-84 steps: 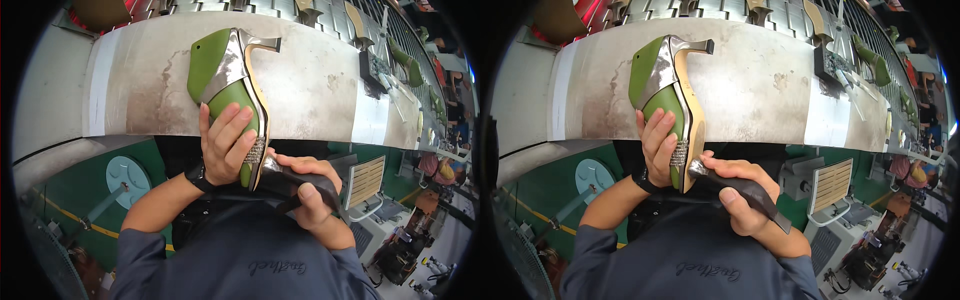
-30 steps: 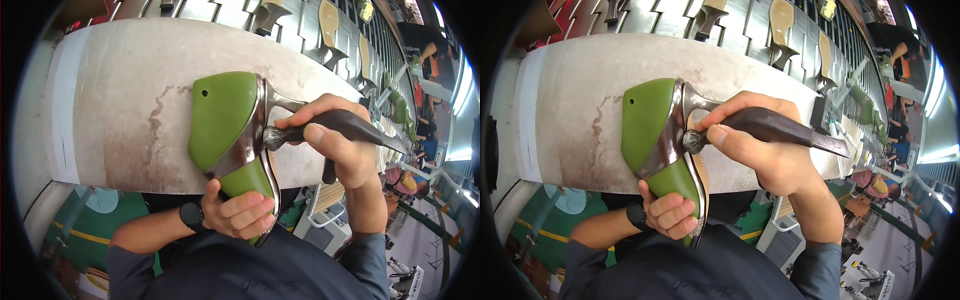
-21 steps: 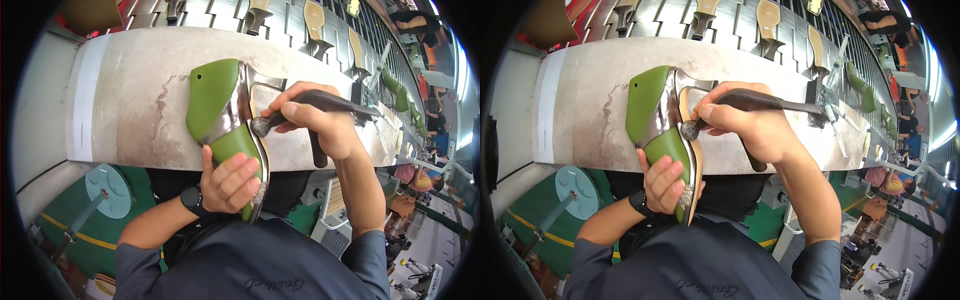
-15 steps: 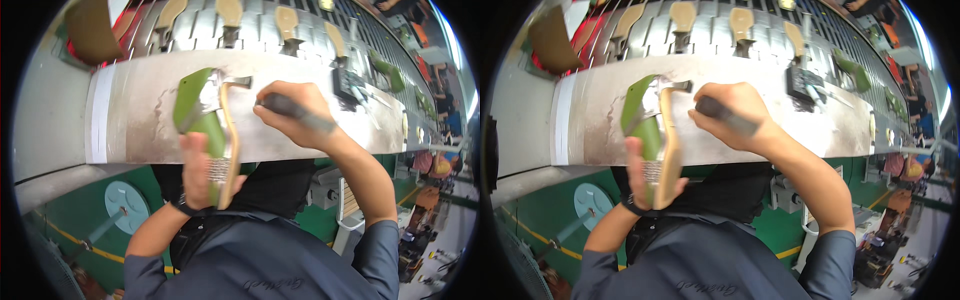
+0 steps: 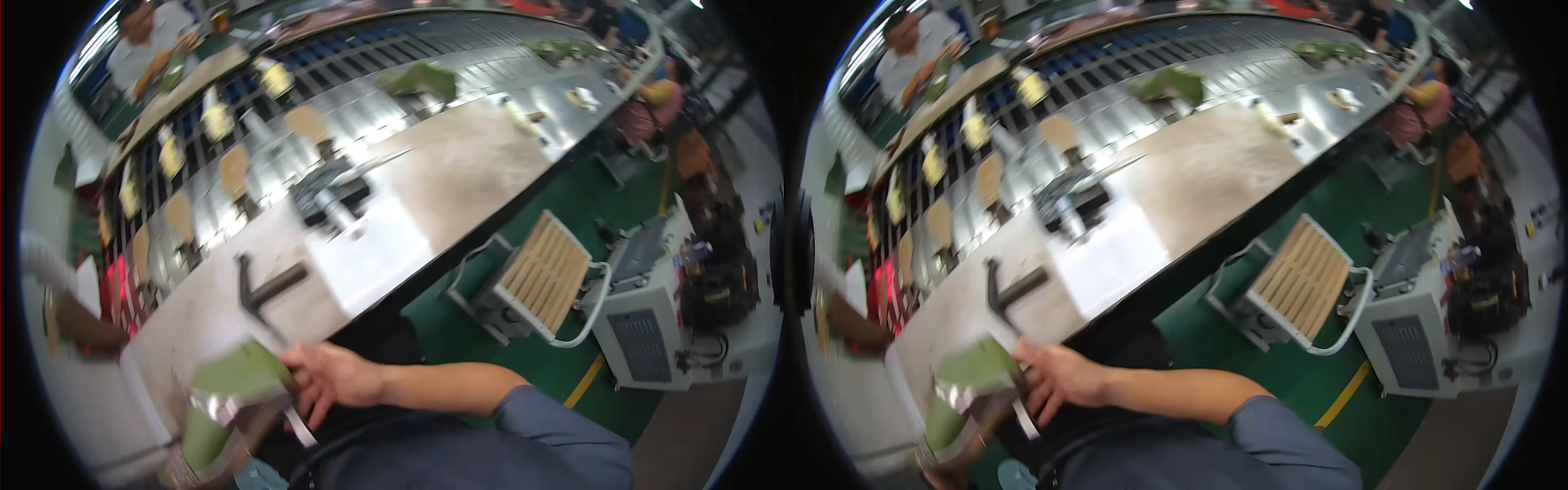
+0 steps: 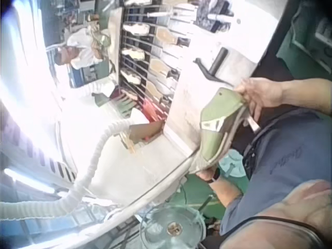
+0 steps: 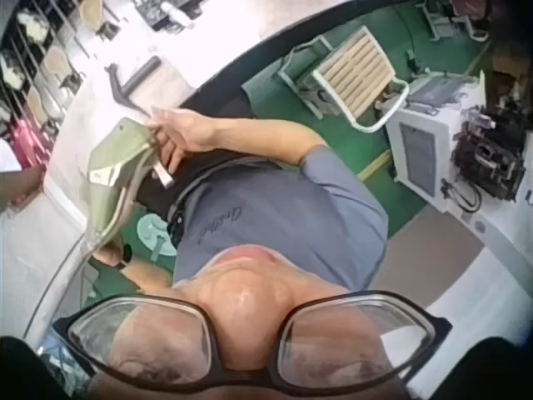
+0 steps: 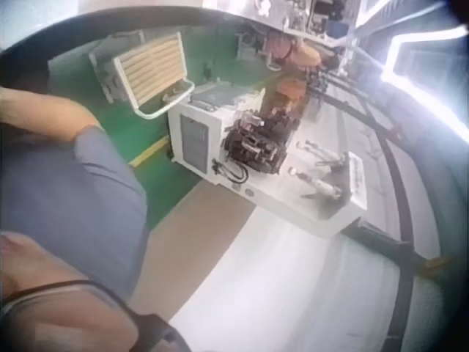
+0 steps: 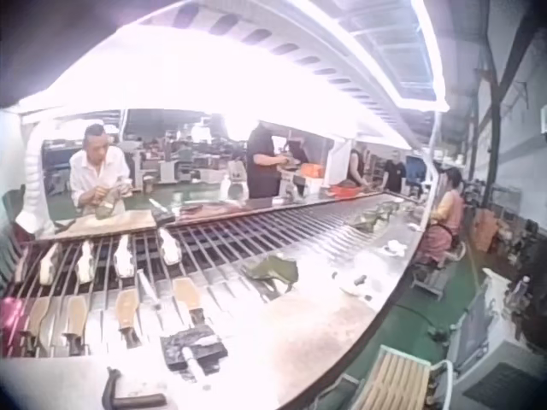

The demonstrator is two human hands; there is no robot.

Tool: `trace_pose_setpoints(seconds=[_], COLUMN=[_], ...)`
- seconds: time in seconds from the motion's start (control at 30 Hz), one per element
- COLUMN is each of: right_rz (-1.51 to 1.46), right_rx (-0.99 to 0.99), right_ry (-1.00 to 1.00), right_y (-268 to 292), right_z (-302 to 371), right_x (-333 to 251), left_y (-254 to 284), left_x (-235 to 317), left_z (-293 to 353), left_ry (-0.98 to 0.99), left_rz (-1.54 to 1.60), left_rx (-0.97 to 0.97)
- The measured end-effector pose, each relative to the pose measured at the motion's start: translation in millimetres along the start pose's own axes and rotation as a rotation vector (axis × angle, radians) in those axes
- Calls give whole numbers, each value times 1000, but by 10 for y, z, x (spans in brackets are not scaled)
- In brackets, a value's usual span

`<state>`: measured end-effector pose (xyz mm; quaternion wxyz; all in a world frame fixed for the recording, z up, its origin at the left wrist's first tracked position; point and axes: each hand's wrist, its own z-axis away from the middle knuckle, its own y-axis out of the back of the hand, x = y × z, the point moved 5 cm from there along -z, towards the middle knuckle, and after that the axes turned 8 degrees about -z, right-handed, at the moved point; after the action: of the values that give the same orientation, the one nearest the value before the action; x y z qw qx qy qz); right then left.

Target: The person attaches soles to shoes on lasts by pressing each sole onto a shoe by hand and tapping around the edges using a hammer.

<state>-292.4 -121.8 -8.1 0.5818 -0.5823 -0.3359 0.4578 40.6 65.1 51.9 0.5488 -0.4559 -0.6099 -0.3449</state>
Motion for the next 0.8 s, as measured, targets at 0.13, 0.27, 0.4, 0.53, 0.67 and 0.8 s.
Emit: trace_pose_setpoints(seconds=[0.13,0.27,0.4,0.53,0.67,0.8], right_rz=[385,470,687,1179,1607,1723], right_rx=[-8,225,480,653,1048,1250], right_ry=[179,441,1038,1237,1012,736], right_y=[-217,-695,-968,-1009,-660,237], right_z=[730,1221,1618,1202,542,316], right_x=[-227,-890,-2099,-3631,-4813,-5480], left_y=[-792,-1346,-2032,-2028,-2451,-3437], left_x=[138,-222,-259,-305,-599,-1312], left_z=[-379,-994,-1685,-2777,-4387,-5865], left_ry=[927,175,135,147,45,-28], left_rz=[141,188,-308,-433,-696,-985], left_rx=[163,-48,-249,-232,-341,-467])
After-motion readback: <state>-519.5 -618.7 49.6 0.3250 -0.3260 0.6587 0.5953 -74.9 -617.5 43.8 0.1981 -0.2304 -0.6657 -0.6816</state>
